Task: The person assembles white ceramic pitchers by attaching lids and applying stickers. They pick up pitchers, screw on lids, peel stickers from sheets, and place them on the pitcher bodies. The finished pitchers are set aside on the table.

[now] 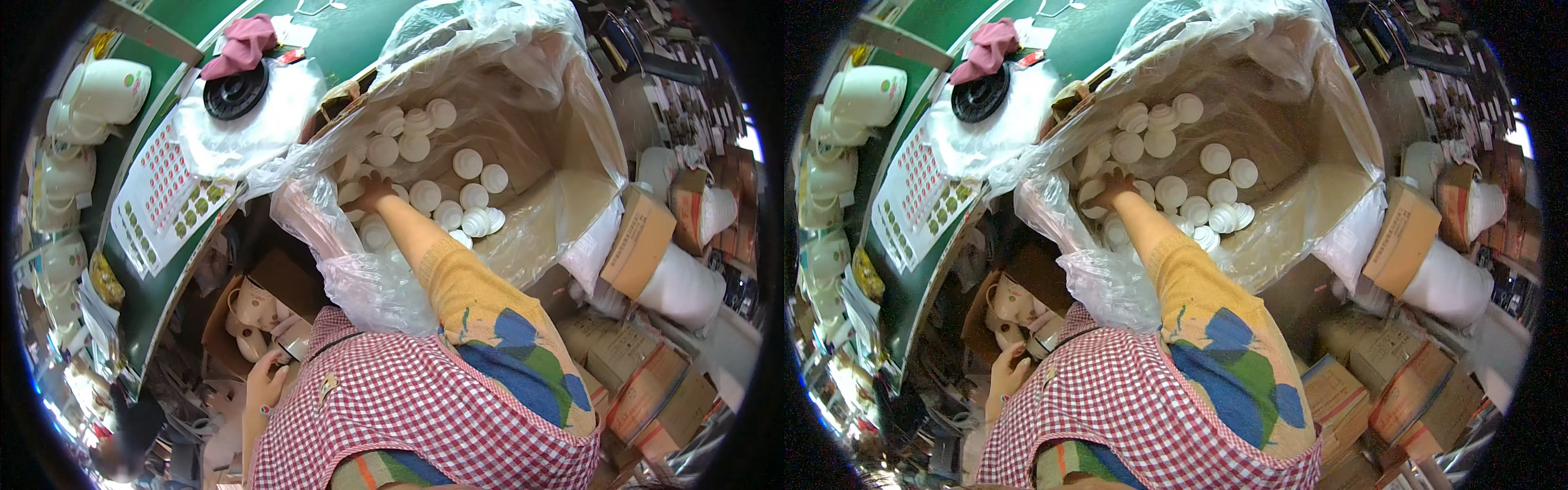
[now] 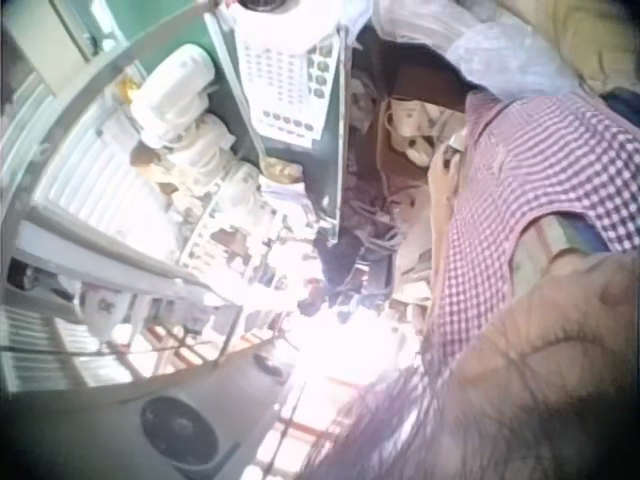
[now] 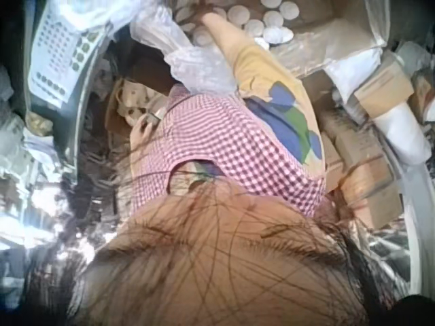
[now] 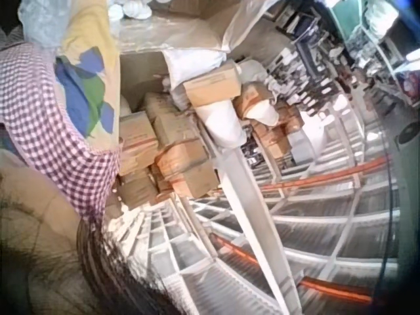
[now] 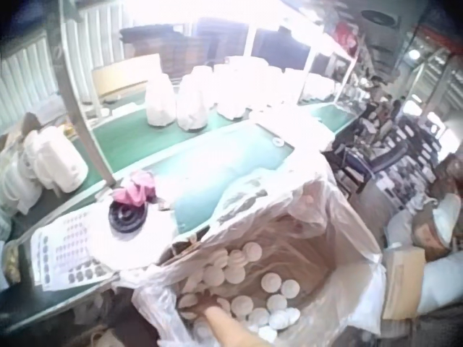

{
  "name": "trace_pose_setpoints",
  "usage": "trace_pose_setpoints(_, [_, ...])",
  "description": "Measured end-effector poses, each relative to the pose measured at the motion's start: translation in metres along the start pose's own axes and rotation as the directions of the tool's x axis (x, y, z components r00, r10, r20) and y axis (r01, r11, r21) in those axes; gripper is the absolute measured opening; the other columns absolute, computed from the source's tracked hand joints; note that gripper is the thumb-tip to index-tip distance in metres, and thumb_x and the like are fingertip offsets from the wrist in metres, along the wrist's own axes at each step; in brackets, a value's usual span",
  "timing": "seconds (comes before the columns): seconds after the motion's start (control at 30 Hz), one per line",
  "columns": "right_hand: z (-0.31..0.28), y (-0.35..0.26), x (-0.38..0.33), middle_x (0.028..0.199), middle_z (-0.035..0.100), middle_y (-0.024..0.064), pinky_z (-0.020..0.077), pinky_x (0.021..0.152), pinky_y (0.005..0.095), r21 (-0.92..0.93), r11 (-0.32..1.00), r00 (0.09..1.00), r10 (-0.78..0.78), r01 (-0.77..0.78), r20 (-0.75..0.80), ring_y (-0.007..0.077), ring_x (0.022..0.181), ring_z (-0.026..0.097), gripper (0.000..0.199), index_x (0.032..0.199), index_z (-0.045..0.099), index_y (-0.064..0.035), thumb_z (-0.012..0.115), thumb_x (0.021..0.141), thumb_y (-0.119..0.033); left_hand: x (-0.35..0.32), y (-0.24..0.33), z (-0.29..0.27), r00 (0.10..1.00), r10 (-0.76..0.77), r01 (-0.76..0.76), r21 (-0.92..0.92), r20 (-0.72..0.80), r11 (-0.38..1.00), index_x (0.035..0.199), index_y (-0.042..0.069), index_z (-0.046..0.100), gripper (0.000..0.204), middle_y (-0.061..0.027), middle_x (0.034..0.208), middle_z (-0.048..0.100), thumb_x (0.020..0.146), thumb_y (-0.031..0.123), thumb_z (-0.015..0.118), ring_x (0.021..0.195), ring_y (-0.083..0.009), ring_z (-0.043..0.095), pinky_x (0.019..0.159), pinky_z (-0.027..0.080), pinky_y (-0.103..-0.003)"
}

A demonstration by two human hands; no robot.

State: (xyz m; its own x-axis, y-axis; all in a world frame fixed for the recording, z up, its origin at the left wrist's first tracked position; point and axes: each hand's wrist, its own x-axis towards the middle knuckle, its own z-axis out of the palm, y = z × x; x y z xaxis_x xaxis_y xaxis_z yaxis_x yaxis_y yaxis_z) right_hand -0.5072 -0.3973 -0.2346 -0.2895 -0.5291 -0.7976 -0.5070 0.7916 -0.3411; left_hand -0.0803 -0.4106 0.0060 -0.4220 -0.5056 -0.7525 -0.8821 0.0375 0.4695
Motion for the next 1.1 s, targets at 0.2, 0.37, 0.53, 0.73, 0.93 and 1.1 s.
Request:
trace_pose_setpoints(0.2, [-0.013, 0.018, -0.006, 0.139, 0.042, 0.015, 0.0387, 0.105, 0.0444, 0.022, 0.985, 0.985, -0.172, 0.171, 0.021, 0.0378, 0.128, 0.04, 0.083, 0.127, 0.056, -0.013, 0.077, 0.061, -0.059, 0.078, 0.026, -0.04, 0.986, 0.144, -0.147, 0.035, 0.09, 0.988, 0.121, 0.003, 0.058, 0.042, -0.0155, 0.114, 0.064, 0.081, 0.011, 0.067, 0.106, -0.0295, 0.062, 0.091, 0.047, -0.037])
trace_pose_setpoints(0.37, [0.004, 0.016, -0.024, 0.128, 0.052, 0.0209, 0.0427, 0.098, 0.0419, -0.095, 0.953, 0.926, -0.302, 0.288, -0.225, 0.0369, 0.116, 0.052, 0.051, 0.094, 0.07, -0.0048, 0.079, 0.064, -0.045, 0.125, 0.065, -0.075, 0.903, 0.409, -0.429, 0.191, 0.136, 0.883, 0.121, 0.008, 0.06, 0.039, -0.0151, 0.119, 0.062, 0.083, 0.017, 0.066, 0.11, -0.0325, 0.058, 0.094, 0.047, -0.039])
trace_pose_setpoints(0.53, [-0.004, 0.045, -0.035, 0.131, 0.051, 0.019, 0.0433, 0.097, 0.0399, 0.327, 0.913, 0.931, -0.127, 0.245, -0.343, 0.0332, 0.118, 0.05, 0.044, 0.098, 0.069, -0.0074, 0.081, 0.066, -0.034, 0.165, 0.107, -0.108, 0.821, 0.522, -0.551, 0.084, 0.231, 0.83, 0.122, 0.006, 0.06, 0.039, -0.0141, 0.121, 0.062, 0.085, 0.019, 0.065, 0.113, -0.0291, 0.058, 0.095, 0.047, -0.037])
trace_pose_setpoints(0.73, [-0.094, 0.027, -0.182, 0.141, 0.04, 0.0117, 0.0404, 0.101, 0.039, 0.684, 0.506, 0.784, 0.024, 0.526, -0.62, 0.0256, 0.126, 0.043, 0.021, 0.087, 0.065, -0.002, 0.076, 0.072, -0.011, 0.195, 0.157, -0.112, 0.684, 0.683, -0.662, -0.175, 0.257, 0.729, 0.133, 0.002, 0.05, 0.052, -0.0119, 0.128, 0.058, 0.086, 0.014, 0.068, 0.114, -0.0215, 0.057, 0.099, 0.044, -0.035])
trace_pose_setpoints(0.93, [-0.094, -0.093, -0.254, 0.14, 0.043, 0.0127, 0.0317, 0.106, 0.041, 0.559, 0.373, 0.671, -0.366, 0.741, -0.645, 0.026, 0.13, 0.039, 0.023, 0.084, 0.062, -0.0055, 0.079, 0.067, -0.008, 0.149, 0.216, -0.1, 0.586, 0.787, -0.559, -0.608, 0.191, 0.564, 0.144, 0.013, 0.035, 0.078, -0.0114, 0.136, 0.049, 0.078, 0.018, 0.078, 0.122, -0.0242, 0.049, 0.1, 0.043, -0.041])
trace_pose_setpoints(1.1, [-0.067, -0.132, -0.23, 0.144, 0.037, 0.0147, 0.0299, 0.107, 0.042, 0.607, 0.248, 0.631, -0.525, 0.755, -0.571, 0.0299, 0.132, 0.036, 0.045, 0.106, 0.057, -0.011, 0.082, 0.068, -0.015, 0.133, 0.188, -0.121, 0.742, 0.646, -0.196, -0.863, 0.18, 0.466, 0.13, 0.008, 0.047, 0.064, -0.008, 0.119, 0.058, 0.073, 0.004, 0.078, 0.112, -0.0194, 0.056, 0.094, 0.05, -0.036])
